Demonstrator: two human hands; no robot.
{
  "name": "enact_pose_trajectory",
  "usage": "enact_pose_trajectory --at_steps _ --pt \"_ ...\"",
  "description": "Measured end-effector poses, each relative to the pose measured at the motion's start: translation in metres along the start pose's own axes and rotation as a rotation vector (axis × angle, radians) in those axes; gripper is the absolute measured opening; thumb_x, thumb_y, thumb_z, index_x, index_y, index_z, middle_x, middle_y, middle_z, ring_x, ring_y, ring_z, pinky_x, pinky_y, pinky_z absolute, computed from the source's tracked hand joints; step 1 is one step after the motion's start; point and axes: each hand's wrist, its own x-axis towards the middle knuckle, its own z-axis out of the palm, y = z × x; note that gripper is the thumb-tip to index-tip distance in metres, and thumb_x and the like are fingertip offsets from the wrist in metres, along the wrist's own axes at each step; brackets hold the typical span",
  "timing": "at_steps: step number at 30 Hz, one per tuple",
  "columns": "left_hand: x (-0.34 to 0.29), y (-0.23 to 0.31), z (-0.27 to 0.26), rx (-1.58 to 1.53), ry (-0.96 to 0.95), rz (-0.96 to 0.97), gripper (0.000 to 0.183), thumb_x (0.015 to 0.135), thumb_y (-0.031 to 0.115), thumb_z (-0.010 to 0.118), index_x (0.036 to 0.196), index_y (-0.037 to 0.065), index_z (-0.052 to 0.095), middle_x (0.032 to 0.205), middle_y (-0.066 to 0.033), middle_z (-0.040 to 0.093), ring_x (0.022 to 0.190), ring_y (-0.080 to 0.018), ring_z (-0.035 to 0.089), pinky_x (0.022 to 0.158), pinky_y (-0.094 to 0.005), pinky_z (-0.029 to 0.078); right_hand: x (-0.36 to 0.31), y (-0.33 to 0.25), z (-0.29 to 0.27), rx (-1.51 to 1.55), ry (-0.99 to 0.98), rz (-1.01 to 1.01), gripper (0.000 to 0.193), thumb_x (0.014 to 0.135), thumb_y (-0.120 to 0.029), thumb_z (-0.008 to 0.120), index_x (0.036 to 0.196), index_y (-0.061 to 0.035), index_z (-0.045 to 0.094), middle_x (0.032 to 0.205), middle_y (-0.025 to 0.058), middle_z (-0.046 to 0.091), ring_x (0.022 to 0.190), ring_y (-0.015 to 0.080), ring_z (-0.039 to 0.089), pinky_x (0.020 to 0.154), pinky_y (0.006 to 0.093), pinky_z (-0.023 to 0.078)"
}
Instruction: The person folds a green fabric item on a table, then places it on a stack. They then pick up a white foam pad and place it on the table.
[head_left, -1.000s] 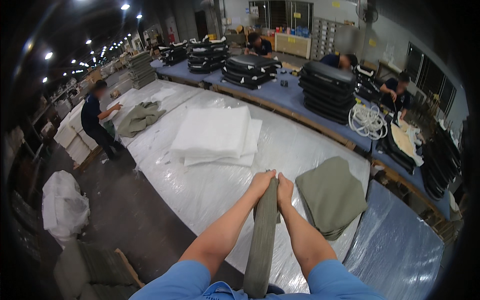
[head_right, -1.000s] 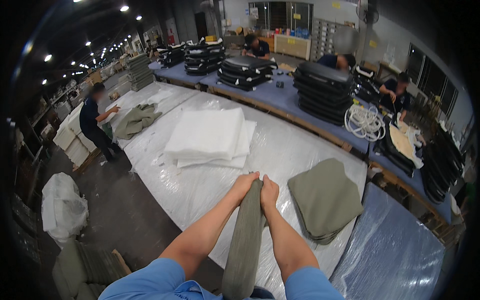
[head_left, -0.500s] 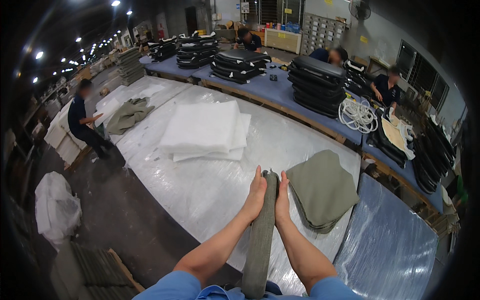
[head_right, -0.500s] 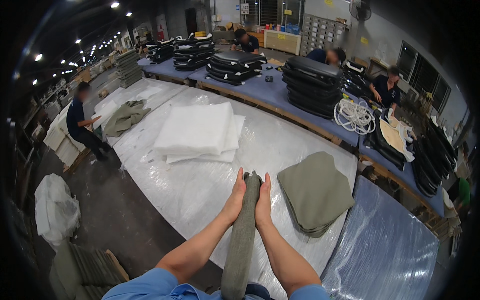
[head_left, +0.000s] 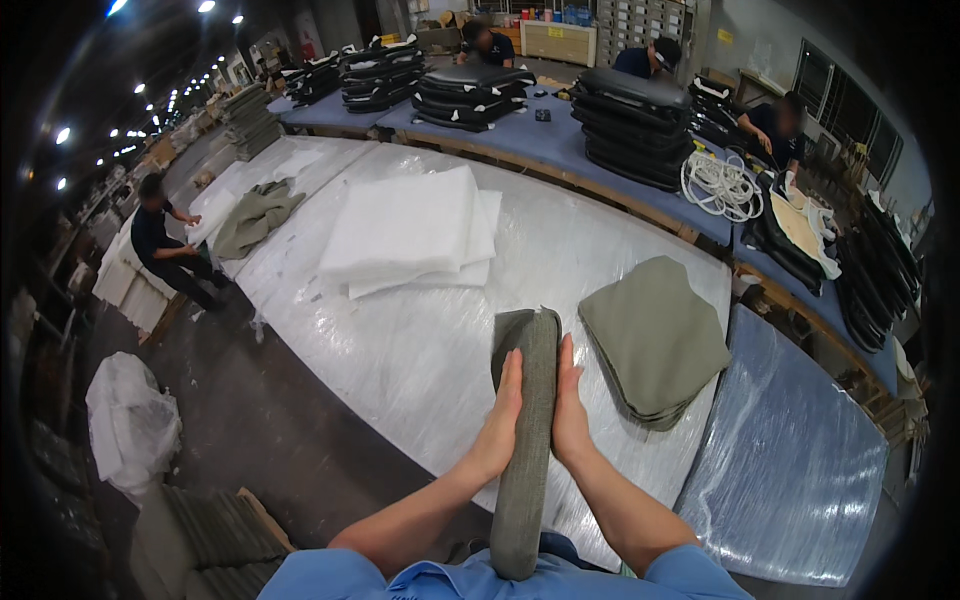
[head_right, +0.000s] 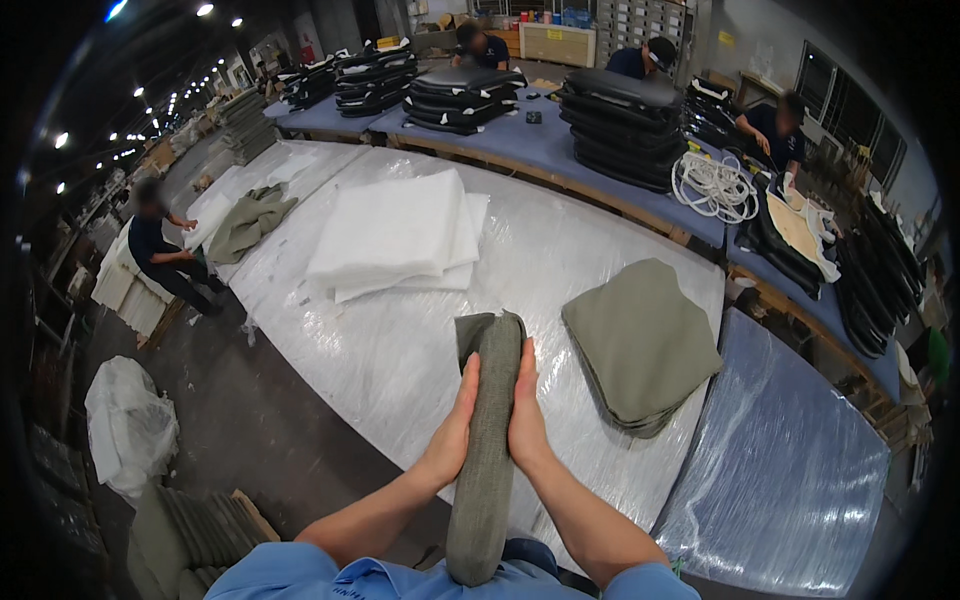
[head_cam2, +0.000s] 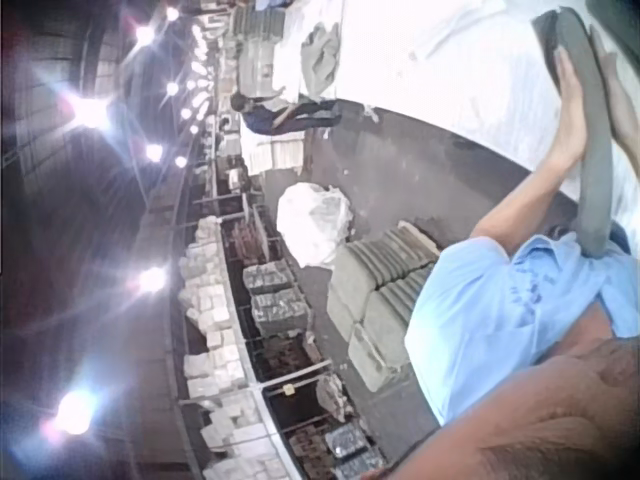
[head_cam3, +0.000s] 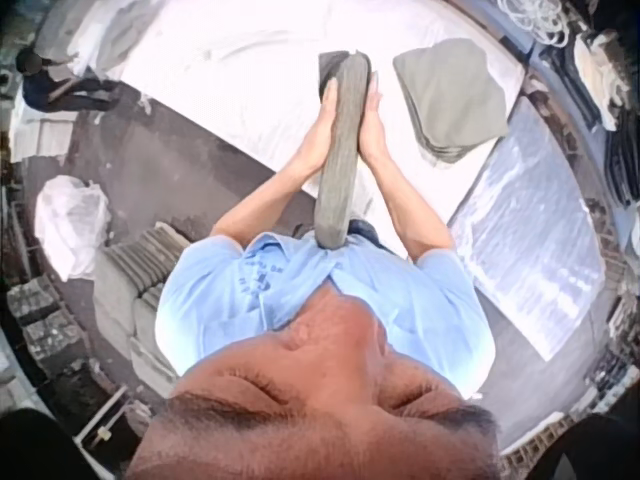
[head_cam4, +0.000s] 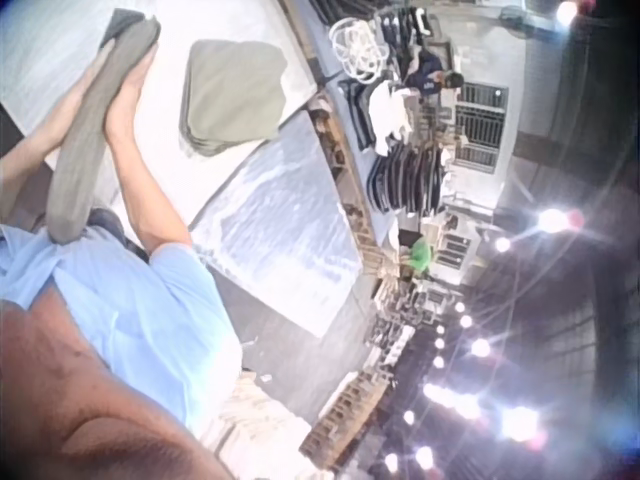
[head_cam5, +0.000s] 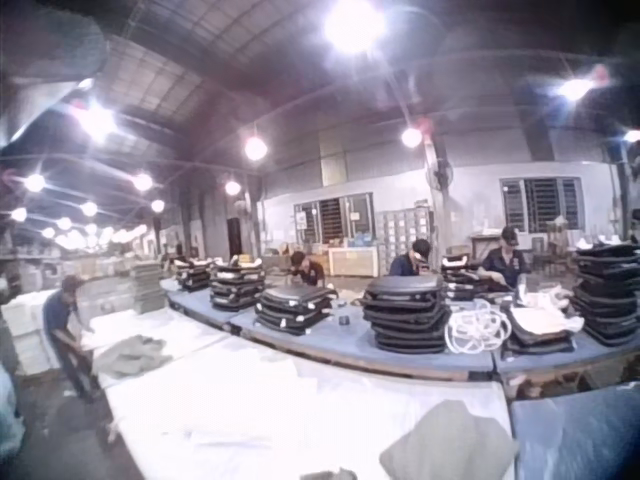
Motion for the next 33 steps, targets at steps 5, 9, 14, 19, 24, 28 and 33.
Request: enact_pose_trajectory --at_steps 5,9,14,19,24,28,33 --pt "-0.007 0.016 0.013 0.25 0.013 0.015 0.072 0.113 0.042 0.021 0.162 -0.004 -0.004 0.172 -0.0215 -0.005 0.16 -0.0327 -0.007 0.128 -0.0407 0.0 -0.004 0.009 0.003 0.098 -0.067 -0.124 0.073 0.111 -0.056 0.022 0.167 -0.0131 0.003 0.172 0.0115 0.014 0.156 0.0248 0.02 0.127 0.0371 0.014" --pt "-0.016 0.022 0.011 0.23 -0.03 0.047 0.072 0.112 0.038 0.026 0.161 -0.007 -0.001 0.171 -0.0262 -0.004 0.159 -0.0358 -0.007 0.128 -0.0422 0.001 -0.005 0.01 -0.005 -0.016 -0.079 -0.118 0.076 0.11 -0.057 0.021 0.166 -0.0082 0.002 0.172 0.0144 0.008 0.158 0.0271 0.011 0.128 0.0382 0.01" --pt "-0.062 0.027 0.006 0.312 -0.05 0.164 0.07 0.11 0.029 0.028 0.16 -0.011 -0.001 0.169 -0.03 -0.007 0.158 -0.0403 -0.009 0.128 -0.0451 0.0 -0.046 0.018 0.005 -0.148 -0.096 -0.108 0.084 0.11 -0.058 0.021 0.163 0.0027 -0.002 0.173 0.0188 -0.001 0.16 0.0305 -0.002 0.128 0.0396 0.003" --pt "-0.074 0.034 0.015 0.318 -0.061 0.142 0.076 0.105 0.025 0.038 0.158 -0.014 0.002 0.168 -0.0332 -0.008 0.157 -0.0454 -0.008 0.127 -0.0502 0.001 -0.044 0.021 -0.006 -0.235 -0.107 -0.104 0.081 0.111 -0.053 0.021 0.163 0.0039 -0.003 0.173 0.02 -0.002 0.16 0.0314 -0.002 0.128 0.0395 0.004" --pt "-0.116 0.039 0.018 0.502 -0.121 0.224 0.079 0.102 0.027 0.05 0.16 -0.01 0.013 0.166 -0.0377 -0.008 0.154 -0.0557 -0.007 0.125 -0.0584 0.003 -0.091 0.003 0.016 0.016 -0.162 -0.057 0.085 0.108 -0.062 0.025 0.166 -0.0088 -0.008 0.172 0.0184 0.006 0.156 0.0292 0.019 0.126 0.0389 0.017" --pt "-0.11 0.049 0.019 0.682 -0.171 0.249 0.081 0.096 0.033 0.062 0.16 -0.003 0.027 0.165 -0.0395 -0.004 0.15 -0.0636 -0.002 0.122 -0.0639 0.008 -0.087 0.011 0.014 -0.006 -0.122 0.079 0.084 0.109 -0.051 0.038 0.166 -0.015 -0.012 0.164 0.0195 0.027 0.145 0.0305 0.04 0.118 0.0414 0.038" --pt "-0.12 0.054 0.017 0.657 -0.199 0.354 0.08 0.095 0.039 0.066 0.158 0.001 0.035 0.166 -0.0367 0.008 0.151 -0.0623 0.004 0.121 -0.0668 0.011 -0.112 0.022 0.01 -0.131 -0.162 0.037 0.079 0.109 -0.044 0.036 0.165 -0.0104 -0.009 0.164 0.0212 0.022 0.144 0.0341 0.036 0.115 0.045 0.037"
